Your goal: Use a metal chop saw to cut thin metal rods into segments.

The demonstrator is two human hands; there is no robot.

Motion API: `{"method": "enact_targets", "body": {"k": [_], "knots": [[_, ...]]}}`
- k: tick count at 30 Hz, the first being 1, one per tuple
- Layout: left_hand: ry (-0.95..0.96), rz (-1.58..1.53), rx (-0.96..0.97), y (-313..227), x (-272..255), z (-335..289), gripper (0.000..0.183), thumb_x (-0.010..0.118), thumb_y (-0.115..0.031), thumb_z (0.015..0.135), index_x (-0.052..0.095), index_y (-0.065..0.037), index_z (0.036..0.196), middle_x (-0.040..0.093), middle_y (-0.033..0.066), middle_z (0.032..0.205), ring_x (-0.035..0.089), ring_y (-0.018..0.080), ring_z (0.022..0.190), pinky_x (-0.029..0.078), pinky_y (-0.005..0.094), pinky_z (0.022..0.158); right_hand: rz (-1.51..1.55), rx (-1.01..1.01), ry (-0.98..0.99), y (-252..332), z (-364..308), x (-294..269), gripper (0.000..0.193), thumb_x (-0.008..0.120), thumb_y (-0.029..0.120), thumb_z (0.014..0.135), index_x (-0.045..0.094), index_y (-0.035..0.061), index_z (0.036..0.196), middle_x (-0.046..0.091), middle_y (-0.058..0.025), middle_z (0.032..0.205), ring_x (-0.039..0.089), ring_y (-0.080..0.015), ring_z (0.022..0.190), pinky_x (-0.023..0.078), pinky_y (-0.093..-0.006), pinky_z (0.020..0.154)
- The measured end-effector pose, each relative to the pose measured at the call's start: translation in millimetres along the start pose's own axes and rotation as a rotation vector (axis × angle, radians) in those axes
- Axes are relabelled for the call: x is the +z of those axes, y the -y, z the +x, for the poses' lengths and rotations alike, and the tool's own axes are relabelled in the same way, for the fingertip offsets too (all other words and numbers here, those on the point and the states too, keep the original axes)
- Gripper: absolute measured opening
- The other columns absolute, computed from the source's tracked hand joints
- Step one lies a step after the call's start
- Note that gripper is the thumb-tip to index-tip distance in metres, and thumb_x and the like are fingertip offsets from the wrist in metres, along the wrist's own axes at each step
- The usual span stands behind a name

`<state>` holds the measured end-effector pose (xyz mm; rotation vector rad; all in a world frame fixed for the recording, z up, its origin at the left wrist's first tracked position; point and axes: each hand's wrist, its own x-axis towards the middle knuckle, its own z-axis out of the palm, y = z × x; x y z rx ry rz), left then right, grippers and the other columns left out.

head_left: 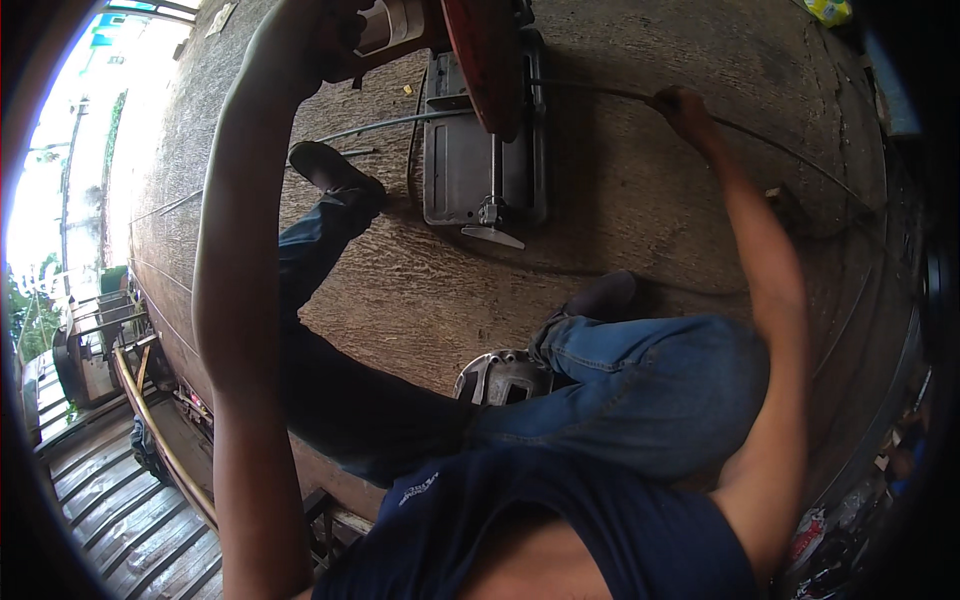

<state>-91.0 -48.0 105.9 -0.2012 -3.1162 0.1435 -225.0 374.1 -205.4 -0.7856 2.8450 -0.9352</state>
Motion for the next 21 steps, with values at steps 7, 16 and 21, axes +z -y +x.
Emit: {"method": "enact_targets", "body": {"k": [7, 16, 21], "knots": [[-0.008, -0.023, 0.009, 4, 6, -7, 0.039, 0.070, -0.001, 0.060, 0.061, -0.007, 0.098, 0.060, 0.0088, 0.104, 0.057, 0.0246, 0.094, 0.047, 0.0319, 0.081, -0.067, -0.088, -0.087, 10, -9, 16, 0.025, 0.065, 0.025, 0.083, 0.064, 0.0005, 0.083, 0.061, -0.0184, 0.081, 0.061, -0.0362, 0.076, 0.045, -0.0411, 0.066], [-0.008, -0.049, 0.016, 11, 15, -13, 0.040, 0.069, -0.001, 0.060, 0.061, -0.007, 0.098, 0.060, 0.0088, 0.105, 0.057, 0.0246, 0.095, 0.047, 0.0318, 0.081, -0.145, -0.095, -0.081, 12, -14, 25, 0.021, 0.065, 0.023, 0.083, 0.064, 0.0020, 0.086, 0.061, -0.0158, 0.086, 0.060, -0.0347, 0.077, 0.045, -0.0418, 0.067], [-0.009, -0.058, 0.022, 12, 18, -15, 0.040, 0.069, 0.000, 0.060, 0.061, -0.007, 0.098, 0.060, 0.0089, 0.105, 0.057, 0.0245, 0.095, 0.047, 0.0317, 0.081, -0.145, -0.072, -0.098, 15, -9, 28, 0.023, 0.064, 0.024, 0.084, 0.064, 0.0005, 0.086, 0.061, -0.0158, 0.085, 0.061, -0.0336, 0.078, 0.045, -0.0407, 0.068]]}}
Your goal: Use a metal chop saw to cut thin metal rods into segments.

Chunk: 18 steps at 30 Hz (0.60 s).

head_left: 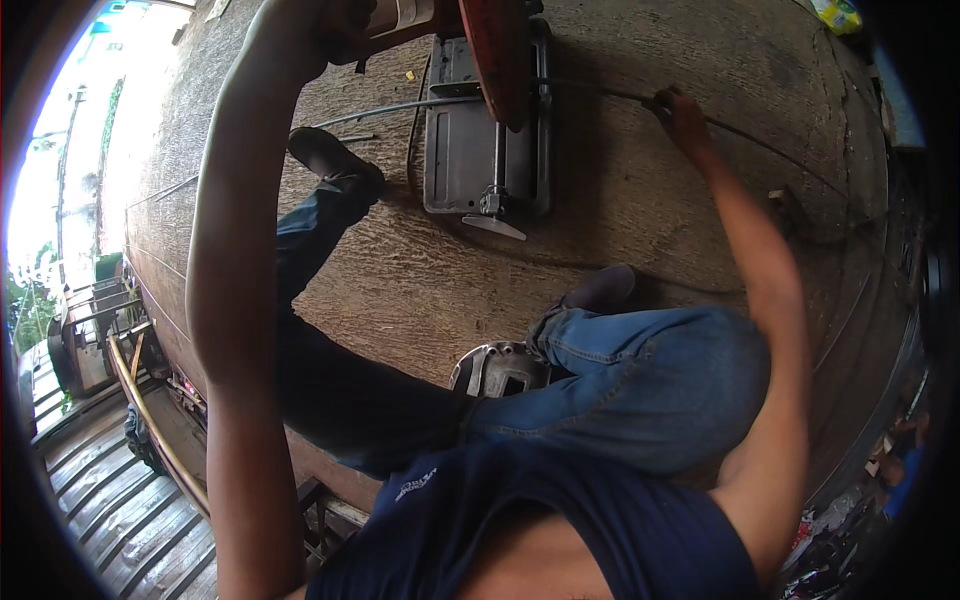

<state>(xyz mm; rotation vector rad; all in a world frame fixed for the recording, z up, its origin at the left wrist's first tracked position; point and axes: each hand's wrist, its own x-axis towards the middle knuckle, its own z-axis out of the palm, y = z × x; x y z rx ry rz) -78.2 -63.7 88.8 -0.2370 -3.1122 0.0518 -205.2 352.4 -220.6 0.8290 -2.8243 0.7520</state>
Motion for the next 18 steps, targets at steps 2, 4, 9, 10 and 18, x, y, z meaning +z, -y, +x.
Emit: {"method": "enact_targets", "body": {"k": [2, 4, 9, 10, 18], "knots": [[-0.001, -0.003, 0.005, 0, 0, 0, 0.040, 0.069, 0.000, 0.060, 0.061, -0.007, 0.098, 0.060, 0.0089, 0.105, 0.057, 0.0245, 0.095, 0.047, 0.0317, 0.081, 0.003, -0.005, -0.019, 0, 4, 2, 0.024, 0.065, 0.024, 0.084, 0.064, 0.0005, 0.085, 0.060, -0.0160, 0.084, 0.060, -0.0338, 0.078, 0.045, -0.0406, 0.068], [-0.003, -0.001, 0.009, 0, -1, 0, 0.040, 0.069, 0.000, 0.060, 0.061, -0.007, 0.098, 0.060, 0.0089, 0.105, 0.057, 0.0245, 0.095, 0.047, 0.0317, 0.081, 0.009, -0.012, -0.041, 2, 9, 1, 0.024, 0.065, 0.025, 0.084, 0.064, 0.0006, 0.085, 0.060, -0.0162, 0.084, 0.060, -0.0340, 0.078, 0.045, -0.0406, 0.068], [-0.007, -0.009, 0.025, 1, 0, 1, 0.040, 0.069, 0.000, 0.060, 0.061, -0.007, 0.098, 0.060, 0.0090, 0.106, 0.057, 0.0245, 0.095, 0.047, 0.0317, 0.082, -0.016, -0.015, -0.020, -3, 13, 2, 0.021, 0.065, 0.024, 0.082, 0.064, 0.0028, 0.085, 0.061, -0.0133, 0.086, 0.061, -0.0340, 0.079, 0.047, -0.0423, 0.069], [-0.008, -0.012, 0.027, 1, 0, 1, 0.040, 0.069, 0.000, 0.060, 0.061, -0.007, 0.098, 0.060, 0.0090, 0.106, 0.057, 0.0245, 0.095, 0.047, 0.0317, 0.082, -0.016, -0.014, -0.019, -3, 12, 4, 0.021, 0.065, 0.024, 0.082, 0.064, 0.0028, 0.085, 0.061, -0.0133, 0.086, 0.061, -0.0340, 0.079, 0.047, -0.0423, 0.069], [-0.020, -0.031, 0.049, 0, 2, 2, 0.040, 0.069, 0.000, 0.060, 0.061, -0.007, 0.098, 0.060, 0.0091, 0.106, 0.057, 0.0245, 0.096, 0.047, 0.0316, 0.082, 0.003, -0.032, -0.063, -5, 12, 7, 0.025, 0.068, 0.025, 0.081, 0.063, 0.0006, 0.081, 0.061, -0.0161, 0.081, 0.059, -0.0338, 0.075, 0.045, -0.0404, 0.067]]}}
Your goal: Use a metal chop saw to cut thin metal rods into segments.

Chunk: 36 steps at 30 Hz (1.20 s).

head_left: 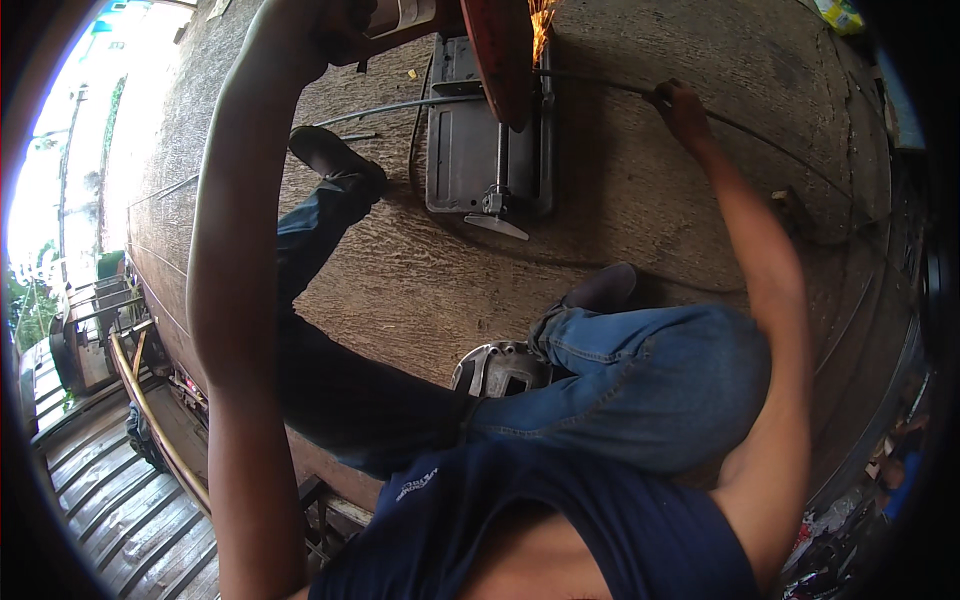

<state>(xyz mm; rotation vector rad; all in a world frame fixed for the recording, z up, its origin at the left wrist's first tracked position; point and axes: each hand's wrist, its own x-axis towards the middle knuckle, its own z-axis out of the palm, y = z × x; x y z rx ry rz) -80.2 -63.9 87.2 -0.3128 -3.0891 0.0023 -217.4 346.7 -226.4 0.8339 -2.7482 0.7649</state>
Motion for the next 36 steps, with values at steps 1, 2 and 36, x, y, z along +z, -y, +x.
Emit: {"method": "enact_targets", "body": {"k": [1, 2, 36], "knots": [[-0.002, -0.003, 0.003, 0, 0, 0, 0.040, 0.069, 0.000, 0.060, 0.061, -0.007, 0.098, 0.060, 0.0091, 0.106, 0.057, 0.0245, 0.096, 0.047, 0.0316, 0.082, 0.000, 0.000, 0.000, 0, 0, 0, 0.025, 0.068, 0.025, 0.081, 0.063, 0.0006, 0.081, 0.061, -0.0161, 0.081, 0.059, -0.0338, 0.075, 0.045, -0.0404, 0.067], [-0.003, -0.005, 0.006, 0, 0, 0, 0.040, 0.069, 0.000, 0.060, 0.061, -0.007, 0.098, 0.060, 0.0091, 0.106, 0.057, 0.0245, 0.096, 0.047, 0.0316, 0.082, 0.009, -0.001, -0.009, 0, 0, 0, 0.025, 0.068, 0.025, 0.081, 0.063, 0.0004, 0.081, 0.061, -0.0162, 0.081, 0.059, -0.0337, 0.075, 0.045, -0.0404, 0.067], [-0.056, -0.087, 0.095, -1, 4, -1, 0.040, 0.068, 0.000, 0.060, 0.061, -0.007, 0.099, 0.059, 0.0094, 0.108, 0.057, 0.0243, 0.097, 0.047, 0.0313, 0.083, -0.039, 0.036, 0.049, 15, -14, -6, 0.026, 0.065, 0.026, 0.083, 0.064, 0.0001, 0.085, 0.061, -0.0167, 0.087, 0.060, -0.0334, 0.081, 0.046, -0.0405, 0.070]]}}
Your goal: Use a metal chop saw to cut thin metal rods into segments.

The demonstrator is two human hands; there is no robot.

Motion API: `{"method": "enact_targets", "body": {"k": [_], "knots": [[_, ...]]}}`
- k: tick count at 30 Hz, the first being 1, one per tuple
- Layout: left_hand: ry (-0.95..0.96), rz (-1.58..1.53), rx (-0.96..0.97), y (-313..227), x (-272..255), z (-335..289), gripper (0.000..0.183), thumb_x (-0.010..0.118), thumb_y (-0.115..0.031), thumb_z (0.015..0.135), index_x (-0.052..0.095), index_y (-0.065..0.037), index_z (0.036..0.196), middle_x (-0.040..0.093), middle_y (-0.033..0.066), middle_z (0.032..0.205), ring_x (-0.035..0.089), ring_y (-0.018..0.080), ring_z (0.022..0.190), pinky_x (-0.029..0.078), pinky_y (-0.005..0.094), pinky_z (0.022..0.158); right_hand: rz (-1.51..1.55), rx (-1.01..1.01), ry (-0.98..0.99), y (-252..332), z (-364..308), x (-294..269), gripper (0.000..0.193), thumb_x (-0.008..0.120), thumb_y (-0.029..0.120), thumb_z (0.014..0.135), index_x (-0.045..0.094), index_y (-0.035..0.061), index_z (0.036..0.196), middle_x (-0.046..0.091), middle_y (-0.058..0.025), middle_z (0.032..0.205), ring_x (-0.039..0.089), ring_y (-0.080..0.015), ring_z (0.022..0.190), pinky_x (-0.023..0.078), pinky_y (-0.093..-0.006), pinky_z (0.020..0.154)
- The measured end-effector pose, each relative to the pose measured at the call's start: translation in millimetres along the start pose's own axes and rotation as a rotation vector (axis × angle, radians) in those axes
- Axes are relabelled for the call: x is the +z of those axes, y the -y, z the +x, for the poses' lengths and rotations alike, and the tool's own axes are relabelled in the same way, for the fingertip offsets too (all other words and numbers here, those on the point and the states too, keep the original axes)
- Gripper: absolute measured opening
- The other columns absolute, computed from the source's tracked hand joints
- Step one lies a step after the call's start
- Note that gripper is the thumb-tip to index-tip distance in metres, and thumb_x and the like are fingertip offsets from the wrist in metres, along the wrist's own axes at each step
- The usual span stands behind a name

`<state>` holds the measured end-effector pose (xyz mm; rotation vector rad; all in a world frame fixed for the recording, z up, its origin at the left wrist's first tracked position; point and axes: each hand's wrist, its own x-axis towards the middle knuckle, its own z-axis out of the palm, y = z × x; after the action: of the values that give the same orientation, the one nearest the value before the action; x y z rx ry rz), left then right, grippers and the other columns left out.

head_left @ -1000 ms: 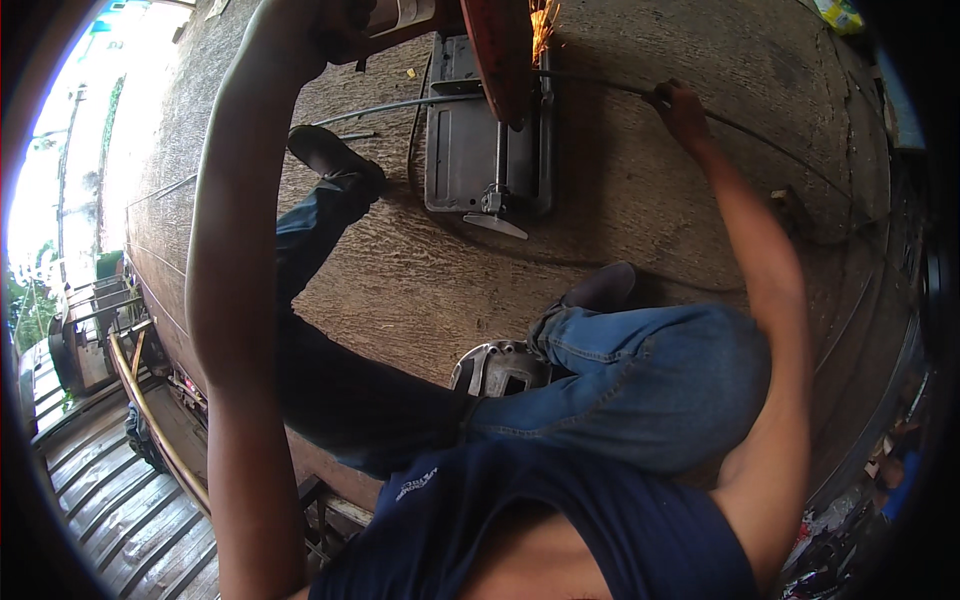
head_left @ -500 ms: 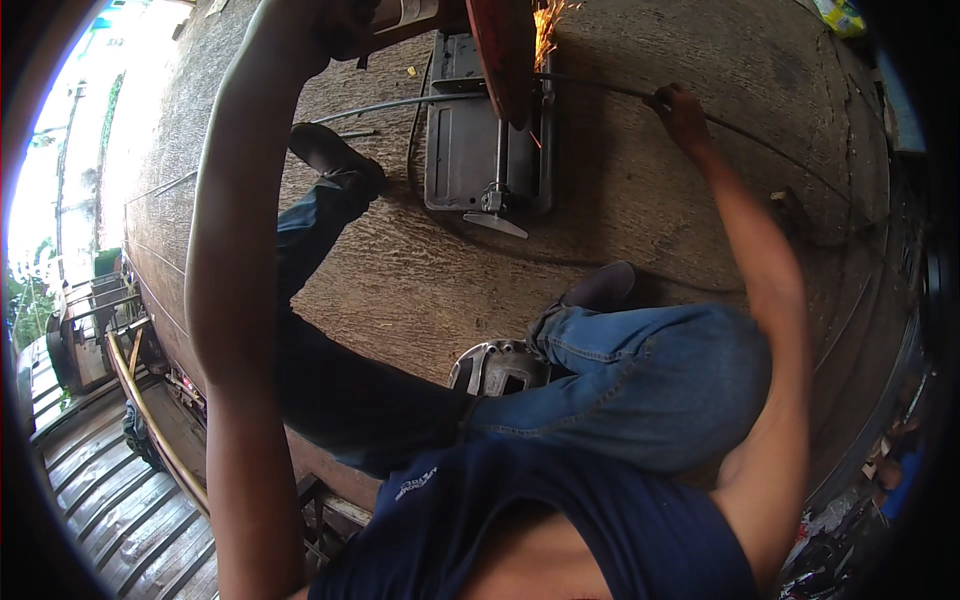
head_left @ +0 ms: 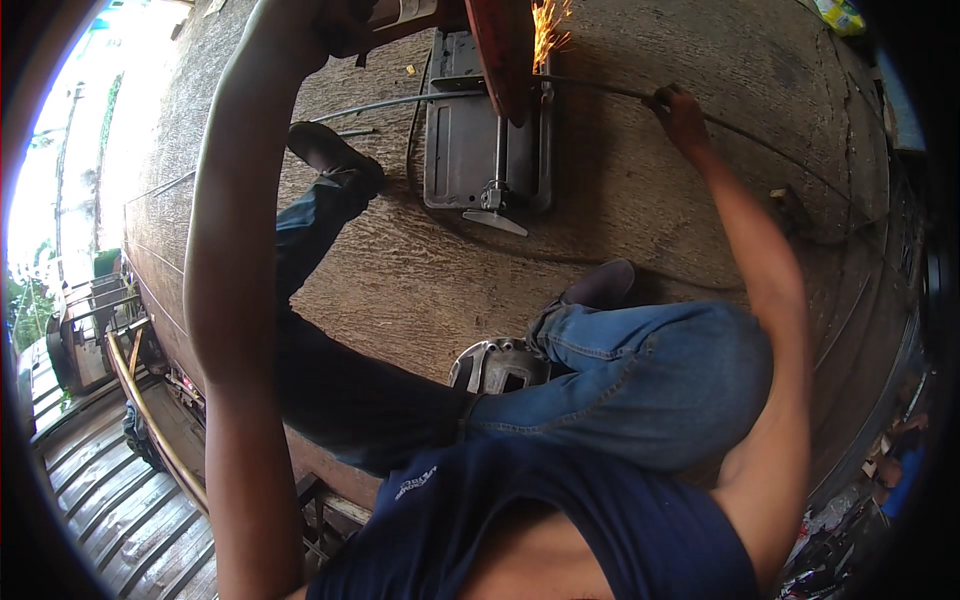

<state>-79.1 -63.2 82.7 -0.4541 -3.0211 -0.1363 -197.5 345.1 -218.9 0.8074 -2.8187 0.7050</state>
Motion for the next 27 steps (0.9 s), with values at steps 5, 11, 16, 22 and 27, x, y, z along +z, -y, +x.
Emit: {"method": "enact_targets", "body": {"k": [5, 11, 16, 22, 27], "knots": [[-0.006, -0.010, 0.014, -1.0, -0.1, 0.3, 0.040, 0.068, 0.000, 0.060, 0.061, -0.007, 0.099, 0.059, 0.0095, 0.109, 0.057, 0.0243, 0.098, 0.047, 0.0313, 0.083, 0.019, 0.003, -0.010, 2.2, -1.9, 0.1, 0.025, 0.066, 0.025, 0.083, 0.064, 0.0001, 0.086, 0.061, -0.0166, 0.087, 0.060, -0.0334, 0.082, 0.047, -0.0405, 0.072], [-0.015, -0.022, 0.032, -2.0, -0.2, 1.4, 0.040, 0.068, 0.000, 0.061, 0.061, -0.007, 0.099, 0.059, 0.0095, 0.109, 0.056, 0.0243, 0.098, 0.047, 0.0312, 0.083, 0.056, -0.014, -0.039, 0.1, -4.3, 2.7, 0.027, 0.065, 0.028, 0.083, 0.063, 0.0012, 0.084, 0.060, -0.0157, 0.086, 0.060, -0.0336, 0.080, 0.046, -0.0429, 0.069], [-0.022, -0.032, 0.045, -2.3, 0.0, 2.0, 0.040, 0.068, 0.001, 0.061, 0.061, -0.007, 0.099, 0.059, 0.0096, 0.109, 0.056, 0.0243, 0.098, 0.047, 0.0312, 0.083, 0.033, -0.003, -0.025, 0.0, -5.1, 3.4, 0.027, 0.065, 0.029, 0.083, 0.063, 0.0017, 0.084, 0.060, -0.0152, 0.087, 0.059, -0.0333, 0.080, 0.046, -0.0429, 0.070], [-0.033, -0.046, 0.062, -2.8, 0.1, 2.6, 0.040, 0.068, 0.001, 0.061, 0.061, -0.007, 0.099, 0.059, 0.0096, 0.110, 0.056, 0.0243, 0.098, 0.047, 0.0311, 0.083, 0.041, -0.031, -0.040, -1.7, -7.2, 4.9, 0.024, 0.066, 0.026, 0.082, 0.063, 0.0024, 0.085, 0.060, -0.0152, 0.087, 0.059, -0.0344, 0.081, 0.046, -0.0433, 0.070], [-0.041, -0.057, 0.075, -3.0, 0.4, 2.3, 0.040, 0.068, 0.001, 0.061, 0.061, -0.007, 0.099, 0.059, 0.0097, 0.110, 0.056, 0.0242, 0.098, 0.047, 0.0311, 0.083, 0.038, -0.032, -0.039, -0.2, -8.1, 5.0, 0.024, 0.066, 0.026, 0.081, 0.063, 0.0021, 0.085, 0.060, -0.0153, 0.087, 0.059, -0.0347, 0.082, 0.046, -0.0432, 0.071]]}}
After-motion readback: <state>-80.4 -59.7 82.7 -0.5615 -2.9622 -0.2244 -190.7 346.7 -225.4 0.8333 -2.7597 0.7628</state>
